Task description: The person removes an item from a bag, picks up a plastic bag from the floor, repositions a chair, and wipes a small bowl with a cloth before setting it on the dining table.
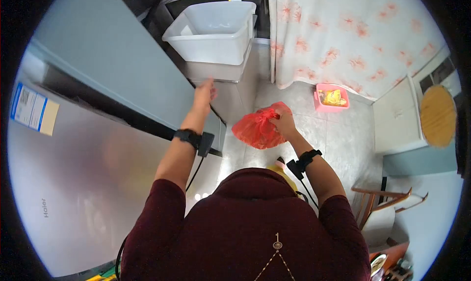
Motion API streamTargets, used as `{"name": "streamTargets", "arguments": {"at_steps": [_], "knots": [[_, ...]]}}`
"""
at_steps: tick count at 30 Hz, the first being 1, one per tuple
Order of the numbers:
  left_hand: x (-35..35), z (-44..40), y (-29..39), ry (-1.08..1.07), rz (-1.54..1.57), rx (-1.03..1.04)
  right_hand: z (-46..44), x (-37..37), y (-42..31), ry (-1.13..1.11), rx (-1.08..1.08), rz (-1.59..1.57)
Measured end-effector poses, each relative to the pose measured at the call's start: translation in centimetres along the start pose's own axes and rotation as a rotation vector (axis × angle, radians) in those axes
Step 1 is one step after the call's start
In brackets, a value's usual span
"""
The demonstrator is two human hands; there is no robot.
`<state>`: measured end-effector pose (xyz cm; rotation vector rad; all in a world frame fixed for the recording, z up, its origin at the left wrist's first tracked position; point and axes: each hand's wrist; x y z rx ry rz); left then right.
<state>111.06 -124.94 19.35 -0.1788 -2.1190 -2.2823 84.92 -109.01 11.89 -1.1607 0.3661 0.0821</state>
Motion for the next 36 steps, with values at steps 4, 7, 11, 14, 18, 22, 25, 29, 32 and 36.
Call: {"name": "streamTargets", "arguments": {"at_steps": [4, 7, 11, 14, 18, 22, 25, 29, 32, 36], "knots": [[4.8, -6.0, 3.8, 0.16, 0.066, -0.012, -3.1, -4.4, -2.5, 0.047, -0.137, 0.303], [7.6, -8.5, 6.6, 0.238, 0.096, -0.047, -6.3, -5.7, -2.2, 0.016, -0.17, 0.264], [9.8, -11.0, 8.7, 0.321, 0.074, -0.14, -8.0, -7.8, -2.3, -0.032, -0.143, 0.261], [9.5, -12.8, 8.9, 0.318, 0.064, -0.162, -9.3, -9.5, -1.8, -0.038, -0.248, 0.26], [8.5, -16.5, 6.9, 0.21, 0.115, -0.091, -11.7, -11.4, -2.1, -0.017, -0.064, 0.124], [8.2, -16.9, 6.6, 0.273, 0.144, -0.152, -14.0, -12.5, -2.9, 0.06, -0.315, 0.242], [8.0, -17.2, 6.2, 0.25, 0.265, -0.178, -14.8, -13.1, -4.9, 0.137, -0.401, 0.2], [9.5, -14.1, 7.9, 0.195, 0.401, -0.161, -14.7, -14.4, -8.0, 0.17, -0.431, 0.09], [10.5, -13.0, 9.4, 0.12, 0.448, -0.137, -15.7, -14.9, -9.0, 0.072, -0.36, -0.022], [11.6, -12.3, 11.7, -0.021, 0.354, -0.024, -15.2, -14.5, -11.5, 0.029, -0.444, -0.119]]}}
Point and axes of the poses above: each hand's wrist, its own z-axis away from the middle knuckle, its own x-axis out of the palm, y = z × x, and after that the axes turned 13 degrees about x, right-handed
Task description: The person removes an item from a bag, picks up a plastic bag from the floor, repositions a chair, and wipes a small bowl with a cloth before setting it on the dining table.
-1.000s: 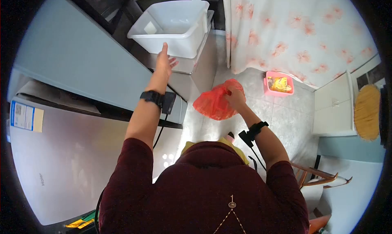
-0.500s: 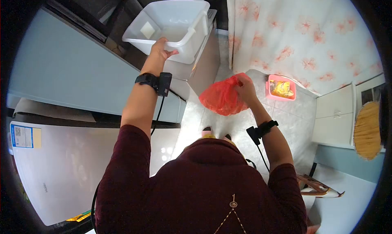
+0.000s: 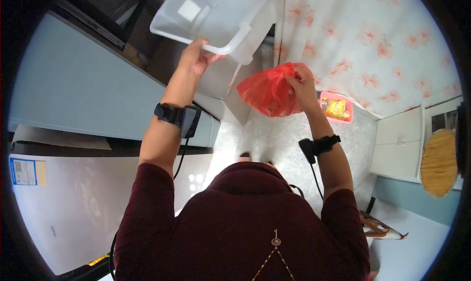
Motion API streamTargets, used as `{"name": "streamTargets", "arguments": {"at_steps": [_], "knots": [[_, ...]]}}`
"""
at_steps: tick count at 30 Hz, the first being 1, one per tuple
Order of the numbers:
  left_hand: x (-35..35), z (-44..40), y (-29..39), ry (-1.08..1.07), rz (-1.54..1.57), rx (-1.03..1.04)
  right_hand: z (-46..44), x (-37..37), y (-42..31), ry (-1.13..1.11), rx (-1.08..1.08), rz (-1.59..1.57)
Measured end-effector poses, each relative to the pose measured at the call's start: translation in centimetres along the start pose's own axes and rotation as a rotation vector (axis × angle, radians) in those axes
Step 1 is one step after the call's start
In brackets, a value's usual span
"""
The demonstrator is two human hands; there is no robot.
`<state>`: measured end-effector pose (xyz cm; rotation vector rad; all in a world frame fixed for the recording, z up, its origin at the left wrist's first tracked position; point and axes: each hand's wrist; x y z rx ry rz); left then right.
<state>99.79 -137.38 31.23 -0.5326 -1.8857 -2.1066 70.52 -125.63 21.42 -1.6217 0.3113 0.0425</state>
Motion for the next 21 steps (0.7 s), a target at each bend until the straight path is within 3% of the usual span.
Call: {"name": "streamTargets", "arguments": {"at_steps": [3, 5, 6, 8, 10, 12, 13, 17, 19, 21], "knots": [[3.1, 0.0, 1.9, -0.076, 0.019, 0.1, -0.5, 1.2, -2.6, 0.026, -0.019, -0.076], [4.6, -0.4, 3.2, -0.158, 0.02, 0.154, -0.6, 2.0, -4.3, -0.104, 0.181, -0.357], [5.5, -0.4, 3.8, -0.161, 0.02, 0.152, -0.7, 2.6, -4.8, -0.1, 0.182, -0.357], [7.1, -0.3, 4.9, -0.214, 0.041, 0.259, -1.4, 3.8, -5.5, -0.017, -0.09, -0.207], [7.2, -1.4, 6.1, -0.232, 0.057, 0.22, -2.4, 5.2, -6.2, -0.037, -0.117, -0.154], [7.6, -1.9, 6.9, -0.233, 0.093, 0.15, -2.8, 7.0, -7.8, -0.235, 0.107, -0.6], [8.7, -0.9, 7.2, -0.135, 0.086, 0.183, -3.3, 7.8, -8.1, -0.264, 0.107, -0.586], [9.2, -0.7, 7.8, -0.154, 0.09, 0.152, -5.0, 12.3, -9.0, -0.308, 0.082, -0.588], [9.1, -0.9, 8.1, -0.248, 0.104, 0.098, -7.4, 15.1, -8.1, -0.257, -0.138, -0.452], [9.2, -0.4, 7.7, -0.269, 0.103, 0.122, -8.4, 16.8, -7.7, -0.207, -0.158, -0.42]]}}
Point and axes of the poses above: each hand's wrist, its own z-axis away from the middle knuckle, its own x-axis out of the palm, y = z × x, and after that the axes turned 13 degrees about x, right-handed
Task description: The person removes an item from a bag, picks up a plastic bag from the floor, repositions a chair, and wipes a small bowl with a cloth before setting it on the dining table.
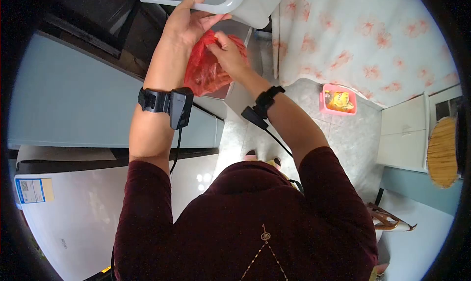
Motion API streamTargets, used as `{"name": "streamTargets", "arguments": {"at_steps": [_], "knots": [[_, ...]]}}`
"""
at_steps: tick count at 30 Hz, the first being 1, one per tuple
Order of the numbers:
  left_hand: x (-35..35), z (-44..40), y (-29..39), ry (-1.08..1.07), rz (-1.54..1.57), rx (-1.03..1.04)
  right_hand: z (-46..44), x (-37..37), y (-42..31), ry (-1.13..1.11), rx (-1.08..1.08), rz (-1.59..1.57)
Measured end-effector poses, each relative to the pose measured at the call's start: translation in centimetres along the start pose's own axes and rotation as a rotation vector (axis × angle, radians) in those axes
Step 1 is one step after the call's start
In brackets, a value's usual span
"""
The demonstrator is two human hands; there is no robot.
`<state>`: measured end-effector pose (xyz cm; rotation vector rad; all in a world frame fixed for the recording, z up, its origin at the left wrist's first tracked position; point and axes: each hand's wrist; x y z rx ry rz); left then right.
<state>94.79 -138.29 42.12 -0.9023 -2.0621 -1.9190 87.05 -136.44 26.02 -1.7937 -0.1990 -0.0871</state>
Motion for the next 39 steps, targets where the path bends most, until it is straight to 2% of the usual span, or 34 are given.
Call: {"name": "streamTargets", "arguments": {"at_steps": [3, 5, 6, 9, 10, 12, 13, 15, 17, 18, 20, 21, 23, 25, 26, 29, 30, 32, 34, 35, 36, 38, 39], "knots": [[-0.5, 0.8, -0.7, -0.011, -0.019, 0.026, -0.6, -0.2, 2.2, 0.01, -0.032, 0.149], [-1.3, 1.0, -1.8, -0.02, -0.028, 0.004, 0.5, -1.3, 4.2, -0.038, 0.11, 0.524], [-1.9, 1.0, -2.3, 0.023, -0.065, -0.006, 0.4, -1.8, 7.5, -0.083, 0.098, 0.486], [-2.3, 1.8, -3.9, 0.051, -0.173, -0.059, 5.1, -4.2, 5.8, -0.089, 0.171, 0.354], [-2.4, 2.3, -4.5, 0.064, -0.187, -0.074, 6.1, -4.9, 7.2, -0.045, 0.197, 0.372], [-1.3, 3.5, -5.6, 0.082, -0.248, -0.094, 8.7, -6.4, 9.4, 0.015, 0.234, 0.125], [-1.3, 3.7, -6.3, 0.052, -0.261, -0.129, 9.9, -7.5, 9.2, 0.044, 0.254, 0.14], [-0.6, 4.4, -7.9, 0.041, -0.251, -0.14, 12.3, -9.2, 8.8, 0.005, 0.532, 0.27], [-0.7, 4.4, -9.8, -0.018, -0.213, -0.199, 14.5, -11.8, 11.3, 0.091, 0.617, 0.347], [-0.8, 4.3, -10.9, -0.053, -0.188, -0.233, 15.8, -14.1, 15.6, -0.037, 0.371, 0.391], [-1.6, 4.0, -12.7, -0.152, -0.118, -0.371, 19.5, -16.4, 17.5, -0.079, 0.162, 0.449], [-1.1, 4.3, -13.4, -0.186, -0.132, -0.371, 21.2, -17.3, 16.1, -0.064, 0.428, 0.606], [0.2, 5.9, -14.2, -0.258, -0.147, -0.462, 24.4, -18.8, 13.5, 0.023, 0.733, 0.721], [0.7, 6.2, -15.7, -0.238, -0.159, -0.517, 26.5, -20.1, 12.9, 0.145, 0.984, 0.662], [1.7, 6.6, -16.5, -0.283, -0.167, -0.546, 28.0, -21.2, 13.6, 0.239, 1.007, 0.566], [2.3, 6.5, -19.6, -0.334, -0.227, -0.606, 31.0, -22.4, 11.8, 0.562, 1.042, 0.372], [2.8, 7.1, -20.5, -0.387, -0.248, -0.627, 32.4, -22.8, 11.9, 0.618, 0.939, 0.41], [3.3, 7.9, -22.9, -0.424, -0.28, -0.631, 34.7, -22.9, 8.8, 0.799, 0.945, 0.162], [2.1, 7.0, -26.7, -0.464, -0.383, -0.763, 36.7, -24.9, 10.6, 0.824, 0.861, 0.137], [2.6, 7.4, -27.6, -0.472, -0.422, -0.746, 37.8, -26.1, 11.4, 0.811, 0.825, 0.186], [3.1, 8.2, -28.7, -0.48, -0.46, -0.731, 38.5, -25.9, 9.3, 0.891, 0.894, 0.048], [3.9, 9.2, -31.2, -0.592, -0.408, -0.74, 41.3, -27.2, 8.1, 0.953, 0.771, -0.101], [4.6, 9.8, -32.0, -0.576, -0.407, -0.718, 41.9, -28.2, 8.1, 1.023, 0.825, -0.172]]}}
Point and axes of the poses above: each hand's wrist, its own z-axis away from the middle knuckle, its own x-axis out of the palm, y = z × x, and after that the axes turned 13 degrees about x, right-handed
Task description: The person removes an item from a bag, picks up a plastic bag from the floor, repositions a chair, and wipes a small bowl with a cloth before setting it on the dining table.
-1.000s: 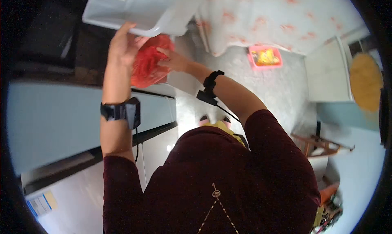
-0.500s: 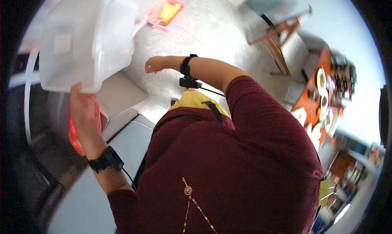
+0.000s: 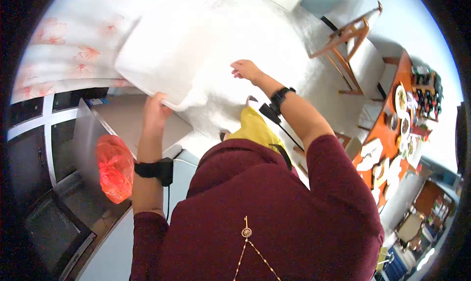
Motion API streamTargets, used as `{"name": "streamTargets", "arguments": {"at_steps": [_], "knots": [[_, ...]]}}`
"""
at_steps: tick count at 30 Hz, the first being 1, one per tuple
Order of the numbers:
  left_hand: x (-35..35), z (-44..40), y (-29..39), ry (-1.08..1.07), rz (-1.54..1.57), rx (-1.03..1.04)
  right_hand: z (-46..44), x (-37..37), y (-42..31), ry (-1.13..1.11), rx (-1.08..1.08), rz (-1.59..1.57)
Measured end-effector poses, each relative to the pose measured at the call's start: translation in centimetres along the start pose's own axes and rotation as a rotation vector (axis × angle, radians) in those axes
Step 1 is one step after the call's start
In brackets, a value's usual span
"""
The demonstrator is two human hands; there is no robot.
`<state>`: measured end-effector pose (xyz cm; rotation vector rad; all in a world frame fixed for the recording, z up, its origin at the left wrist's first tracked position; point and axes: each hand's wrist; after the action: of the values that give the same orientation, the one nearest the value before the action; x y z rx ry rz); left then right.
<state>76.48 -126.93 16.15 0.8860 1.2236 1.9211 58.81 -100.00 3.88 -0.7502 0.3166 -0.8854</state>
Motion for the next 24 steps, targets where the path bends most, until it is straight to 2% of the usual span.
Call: {"name": "streamTargets", "arguments": {"at_steps": [2, 4, 6, 7, 12, 14, 16, 18, 19, 24], "knots": [[1.7, -0.9, -0.9, 0.026, -0.003, 0.031, -0.7, -1.9, -0.7, 0.063, 0.091, -0.076], [2.5, -2.4, -2.3, 0.158, -0.159, -0.14, -0.2, -2.8, -2.1, 0.062, 0.093, -0.097], [3.1, -4.1, -3.7, 0.141, -0.185, -0.169, 0.6, -3.2, -4.2, -0.01, 0.163, -0.251], [3.2, -4.7, -4.6, 0.113, -0.211, -0.213, -0.2, -3.6, -4.3, -0.099, 0.191, -0.257], [6.1, -7.6, -5.8, 0.153, -0.133, -0.34, -2.6, -4.5, -4.3, -0.162, 0.312, -0.268], [7.7, -8.3, -5.4, 0.146, -0.133, -0.371, -1.8, -4.4, -5.8, -0.077, 0.382, -0.308], [8.9, -9.2, -5.7, 0.057, -0.049, -0.282, -4.1, -4.8, -5.0, -0.012, 0.385, -0.337], [10.0, -10.2, -5.1, 0.013, -0.063, -0.259, -6.6, -5.7, -4.0, -0.096, 0.405, -0.436], [10.6, -11.1, -4.8, -0.012, -0.088, -0.235, -6.7, -6.2, -4.3, -0.053, 0.473, -0.56], [11.4, -15.4, -5.0, -0.077, -0.183, -0.32, -9.0, -7.0, -4.4, 0.113, 0.454, -0.636]]}}
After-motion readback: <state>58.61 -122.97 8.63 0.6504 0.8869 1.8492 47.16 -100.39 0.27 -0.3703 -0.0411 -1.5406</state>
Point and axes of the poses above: each hand's wrist, its own z-axis away from the middle knuckle, its own x-axis out of the palm, y = z × x, and after that the axes turned 13 degrees about x, right-handed
